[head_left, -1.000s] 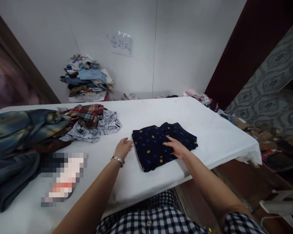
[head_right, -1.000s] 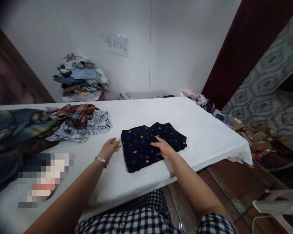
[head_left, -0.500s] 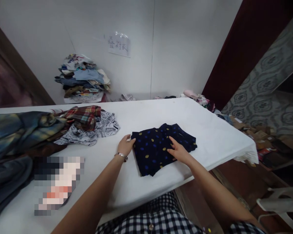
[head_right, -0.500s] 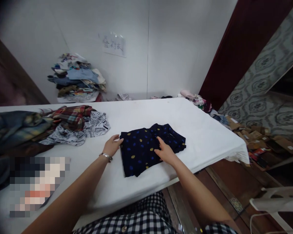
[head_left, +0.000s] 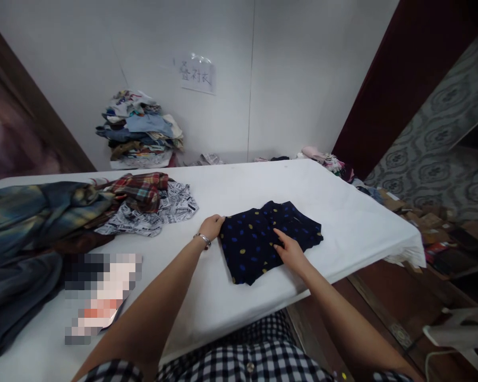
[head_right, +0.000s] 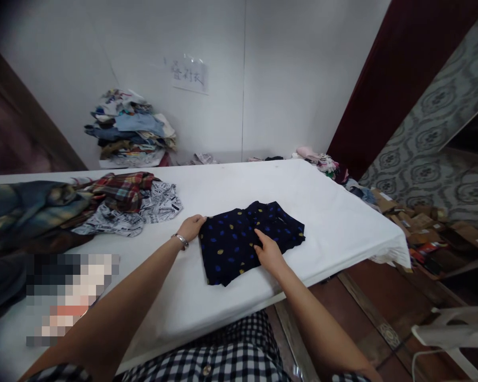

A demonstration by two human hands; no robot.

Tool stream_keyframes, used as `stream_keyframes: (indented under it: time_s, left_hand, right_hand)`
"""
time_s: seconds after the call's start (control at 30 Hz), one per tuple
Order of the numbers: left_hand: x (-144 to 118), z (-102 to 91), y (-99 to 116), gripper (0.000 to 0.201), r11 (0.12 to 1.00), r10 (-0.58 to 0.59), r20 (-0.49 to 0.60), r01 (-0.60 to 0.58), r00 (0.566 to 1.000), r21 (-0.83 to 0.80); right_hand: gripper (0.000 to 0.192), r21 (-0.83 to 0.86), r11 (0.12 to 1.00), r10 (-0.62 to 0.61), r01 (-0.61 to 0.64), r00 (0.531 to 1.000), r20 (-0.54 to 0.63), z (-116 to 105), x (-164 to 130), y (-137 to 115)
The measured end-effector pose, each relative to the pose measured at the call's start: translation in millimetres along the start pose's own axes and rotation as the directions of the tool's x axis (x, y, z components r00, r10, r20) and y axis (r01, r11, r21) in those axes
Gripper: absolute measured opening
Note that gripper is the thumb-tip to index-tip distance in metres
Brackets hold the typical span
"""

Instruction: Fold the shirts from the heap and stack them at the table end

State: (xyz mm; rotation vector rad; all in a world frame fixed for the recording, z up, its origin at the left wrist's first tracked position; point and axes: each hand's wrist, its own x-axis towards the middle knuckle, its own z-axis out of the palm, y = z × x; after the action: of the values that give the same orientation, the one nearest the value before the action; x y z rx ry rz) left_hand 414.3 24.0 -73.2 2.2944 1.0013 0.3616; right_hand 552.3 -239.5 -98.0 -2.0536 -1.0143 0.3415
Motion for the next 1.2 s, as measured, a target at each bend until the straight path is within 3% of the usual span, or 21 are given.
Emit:
stream_keyframes:
  time_s: [0.13,0.23,0.3,0.4,0.47,0.53,0.63,0.83,0.9,0.97,1.03,1.1,1.2]
  left_hand:
    - [3,3.9,0,0.028,0.999,-0.020,-0.034,0.022,0.999,0.045]
    - [-3,3.3,4,0.028,0.999,0.021,-0.105,-0.015,0.994,0.049]
    - [-13,4.2,9,0.035,0.995,0.085,-0.173,-0.075,0.981,0.061]
    - [-32,12.8,17,0.043,0.955,0.282,-0.189,-0.256,0.941,0.148]
    - [-43,22.8,19,0.045,0.911,0.365,-0.084,-0.337,0.927,0.238]
    - [-50,32.5,17,0.046,0.890,0.345,0.029,-0.337,0.938,0.308]
    - [-51,40.7,13,0.048,0.884,0.307,0.081,-0.315,0.948,0.346]
    - [-43,34.7,7,0.046,0.941,0.266,0.023,-0.265,0.964,0.209]
    - [-43,28.9,2,0.047,0.963,0.232,-0.070,-0.219,0.970,0.155]
    - [-43,21.3,-5,0.050,0.982,0.166,-0.154,-0.149,0.974,0.115]
    - [-44,12.4,-9,0.053,0.996,0.070,-0.169,-0.059,0.983,0.070]
    - [-44,4.1,-9,0.061,0.998,-0.030,-0.133,0.036,0.991,0.042]
    - [-38,-2.5,-1,0.072,0.988,-0.136,-0.068,0.140,0.988,0.060]
  right_hand:
    - [0.055,-0.221,0.972,-0.084,0.077,0.996,-0.024,-6,-3,-13]
    - [0.051,-0.303,0.923,-0.283,0.235,0.951,-0.124,-10,-8,-24]
    - [0.051,-0.319,0.892,-0.365,0.319,0.926,-0.094,-8,-12,-27]
    - [0.057,-0.345,0.891,-0.257,0.294,0.955,0.151,-1,-14,-29]
    - [0.059,-0.372,0.897,-0.150,0.237,0.957,0.247,1,-14,-33]
    - [0.060,-0.396,0.894,-0.141,0.208,0.971,0.192,2,-13,-41]
    - [0.061,-0.399,0.878,-0.250,0.263,0.964,0.087,5,-9,-52]
    - [0.061,-0.294,0.914,-0.202,0.279,0.942,0.268,20,-7,-40]
    - [0.058,-0.254,0.928,-0.229,0.272,0.956,0.185,17,-12,-31]
    - [0.051,-0.211,0.940,-0.267,0.268,0.963,0.032,10,-22,-22]
    - [0.043,-0.153,0.956,-0.271,0.251,0.955,-0.121,2,-34,-10]
    - [0.039,-0.071,0.981,-0.192,0.181,0.957,-0.218,-6,-48,2]
    - [0.048,0.032,0.999,0.021,-0.014,0.974,-0.225,-14,-63,12]
